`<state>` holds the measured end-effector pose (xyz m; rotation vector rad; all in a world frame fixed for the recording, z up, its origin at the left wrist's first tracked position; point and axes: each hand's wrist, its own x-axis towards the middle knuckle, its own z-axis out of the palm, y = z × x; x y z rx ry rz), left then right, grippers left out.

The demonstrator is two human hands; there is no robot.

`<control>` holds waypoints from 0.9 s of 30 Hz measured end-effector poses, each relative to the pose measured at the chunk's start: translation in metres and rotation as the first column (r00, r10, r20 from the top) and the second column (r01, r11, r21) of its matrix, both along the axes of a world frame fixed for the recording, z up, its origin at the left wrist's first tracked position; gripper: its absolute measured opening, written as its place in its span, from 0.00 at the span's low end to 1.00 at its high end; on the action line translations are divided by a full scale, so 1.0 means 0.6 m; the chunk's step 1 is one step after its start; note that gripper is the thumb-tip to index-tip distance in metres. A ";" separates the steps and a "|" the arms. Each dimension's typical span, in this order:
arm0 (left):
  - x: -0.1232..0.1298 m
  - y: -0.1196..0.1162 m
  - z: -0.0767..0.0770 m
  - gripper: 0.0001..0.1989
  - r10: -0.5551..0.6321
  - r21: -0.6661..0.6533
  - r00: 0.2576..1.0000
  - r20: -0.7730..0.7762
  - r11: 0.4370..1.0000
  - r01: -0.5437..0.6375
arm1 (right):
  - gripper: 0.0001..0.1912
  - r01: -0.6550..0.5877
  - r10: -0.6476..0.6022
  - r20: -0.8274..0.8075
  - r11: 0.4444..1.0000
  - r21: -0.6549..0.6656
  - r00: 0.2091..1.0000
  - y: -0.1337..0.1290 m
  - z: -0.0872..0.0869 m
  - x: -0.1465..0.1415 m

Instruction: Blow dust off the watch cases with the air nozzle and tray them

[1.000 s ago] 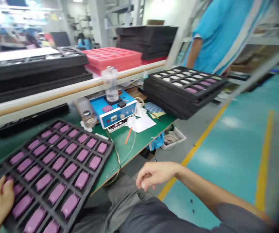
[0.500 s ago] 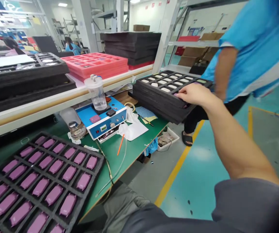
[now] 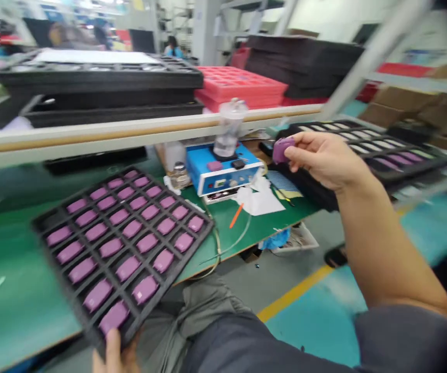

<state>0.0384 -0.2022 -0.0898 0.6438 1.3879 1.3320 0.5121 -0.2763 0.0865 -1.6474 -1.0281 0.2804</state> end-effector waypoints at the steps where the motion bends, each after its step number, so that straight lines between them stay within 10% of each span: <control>1: -0.001 -0.006 -0.013 0.21 0.039 -0.029 0.997 0.059 0.999 -0.038 | 0.17 -0.147 0.146 -0.030 0.988 -0.050 0.989 0.049 -0.002 -0.049; 5: -0.010 -0.024 -0.037 0.29 0.038 -0.062 0.981 0.191 0.998 -0.027 | 0.19 -0.621 0.617 -0.096 0.750 -0.230 0.781 0.233 -0.035 -0.242; 8: -0.016 -0.036 -0.035 0.30 0.023 -0.058 0.979 0.201 0.998 -0.012 | 0.21 -0.747 0.763 -0.065 0.606 -0.273 0.643 0.367 -0.076 -0.378; 14: -0.019 -0.053 -0.039 0.32 0.031 -0.052 0.979 0.204 0.998 -0.021 | 0.03 -0.663 0.683 -0.093 0.653 -0.366 0.724 0.583 -0.149 -0.595; 19: -0.023 -0.059 -0.048 0.32 0.009 -0.043 0.978 0.209 0.999 0.000 | 0.09 -0.644 0.722 0.027 0.634 -0.429 0.692 0.662 -0.180 -0.658; 27: -0.026 -0.066 -0.052 0.33 0.041 -0.055 0.980 0.197 0.998 -0.031 | 0.16 -0.676 0.886 0.204 0.452 -0.582 0.417 0.718 -0.180 -0.673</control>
